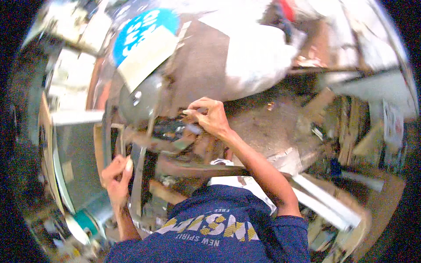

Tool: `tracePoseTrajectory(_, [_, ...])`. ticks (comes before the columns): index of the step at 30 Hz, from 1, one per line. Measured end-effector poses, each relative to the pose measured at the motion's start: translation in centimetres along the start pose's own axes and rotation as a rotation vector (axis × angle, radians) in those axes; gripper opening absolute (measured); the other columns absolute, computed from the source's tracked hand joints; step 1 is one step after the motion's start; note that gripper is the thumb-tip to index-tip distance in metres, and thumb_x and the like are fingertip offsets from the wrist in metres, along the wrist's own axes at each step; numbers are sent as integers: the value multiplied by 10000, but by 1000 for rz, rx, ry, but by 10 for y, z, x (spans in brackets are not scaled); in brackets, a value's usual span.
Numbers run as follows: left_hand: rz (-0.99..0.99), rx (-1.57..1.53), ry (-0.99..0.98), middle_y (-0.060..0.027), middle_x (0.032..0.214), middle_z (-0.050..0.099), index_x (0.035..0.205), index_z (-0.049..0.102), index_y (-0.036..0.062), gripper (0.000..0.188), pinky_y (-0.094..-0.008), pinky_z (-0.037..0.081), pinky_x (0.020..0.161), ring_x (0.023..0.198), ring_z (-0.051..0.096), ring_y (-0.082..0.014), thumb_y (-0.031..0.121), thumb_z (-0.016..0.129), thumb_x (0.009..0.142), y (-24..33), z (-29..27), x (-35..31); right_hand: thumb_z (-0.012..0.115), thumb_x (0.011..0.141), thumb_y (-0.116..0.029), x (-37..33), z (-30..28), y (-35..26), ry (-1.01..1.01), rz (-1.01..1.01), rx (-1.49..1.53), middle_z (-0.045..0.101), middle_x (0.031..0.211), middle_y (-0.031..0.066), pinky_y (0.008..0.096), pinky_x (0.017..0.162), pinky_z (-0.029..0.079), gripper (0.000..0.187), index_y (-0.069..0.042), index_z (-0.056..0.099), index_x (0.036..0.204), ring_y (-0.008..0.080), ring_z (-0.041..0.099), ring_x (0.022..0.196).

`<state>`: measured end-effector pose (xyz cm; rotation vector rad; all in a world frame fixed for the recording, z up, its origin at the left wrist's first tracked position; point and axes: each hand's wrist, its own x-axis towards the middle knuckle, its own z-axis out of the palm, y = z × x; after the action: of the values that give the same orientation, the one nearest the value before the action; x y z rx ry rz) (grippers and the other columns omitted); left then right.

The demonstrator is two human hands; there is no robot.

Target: The person cleans and modifies a white metal panel and black strips. They use pliers and a hammer to remove and install fasteners, use a bench grinder to shape small metal pieces, and use a manual shearing tool to cut or notch metal strips.

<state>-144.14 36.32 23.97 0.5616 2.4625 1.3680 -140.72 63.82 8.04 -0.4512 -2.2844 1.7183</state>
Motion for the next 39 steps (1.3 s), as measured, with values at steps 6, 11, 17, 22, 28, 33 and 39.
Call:
tracePoseTrajectory(6, [-8,-219,-511,-34,780,573,1025,682,-92,282,-236,378,602,678,491,-95,161,586,948,66,118,-40,732,874,-144,-150,-174,-24,540,8,336,729,868,70,287,594,564,227,-26,708,1066,123,675,750])
tracePoseTrajectory(11, [-102,-410,-1009,-185,1014,678,1230,671,33,372,-277,500,803,875,621,-229,270,666,943,96,230,-113,744,872,-183,-383,-245,10,1056,161,288,733,809,48,242,568,529,176,-29,760,956,76,648,646])
tracePoseTrajectory(17, [734,170,-1211,-37,840,597,1163,646,-67,317,-284,468,840,751,540,-117,180,513,1015,138,403,-259,723,899,-202,-732,-182,36,1799,342,-25,741,940,85,229,584,552,238,-22,736,1055,86,670,681])
tracePoseTrajectory(22, [1205,-263,-1514,-88,808,639,1066,686,-75,221,-284,463,658,721,569,-163,75,589,936,168,560,-490,692,905,-161,-936,-74,-25,2193,602,274,724,853,89,288,631,559,193,-45,735,1053,109,657,693])
tracePoseTrajectory(28, [1637,-312,-1962,-175,925,696,1107,698,-31,242,-342,508,755,853,654,-219,113,632,924,194,637,-862,666,927,-149,-1035,49,-55,2767,524,330,702,882,90,289,632,571,195,21,699,1017,125,656,725])
tracePoseTrajectory(33, [1877,-547,-2134,-205,841,676,1076,732,50,274,-396,500,720,789,639,-311,267,650,930,132,650,-1127,661,927,-118,-1038,108,-91,3219,494,356,693,901,88,291,654,578,178,34,676,1019,147,665,751])
tracePoseTrajectory(39, [2346,-955,-1599,-235,905,688,1051,743,94,223,-442,505,701,757,635,-344,237,656,903,59,766,-1333,708,889,-138,-1089,112,-146,3440,484,483,705,803,80,282,652,547,190,17,721,998,114,657,688])
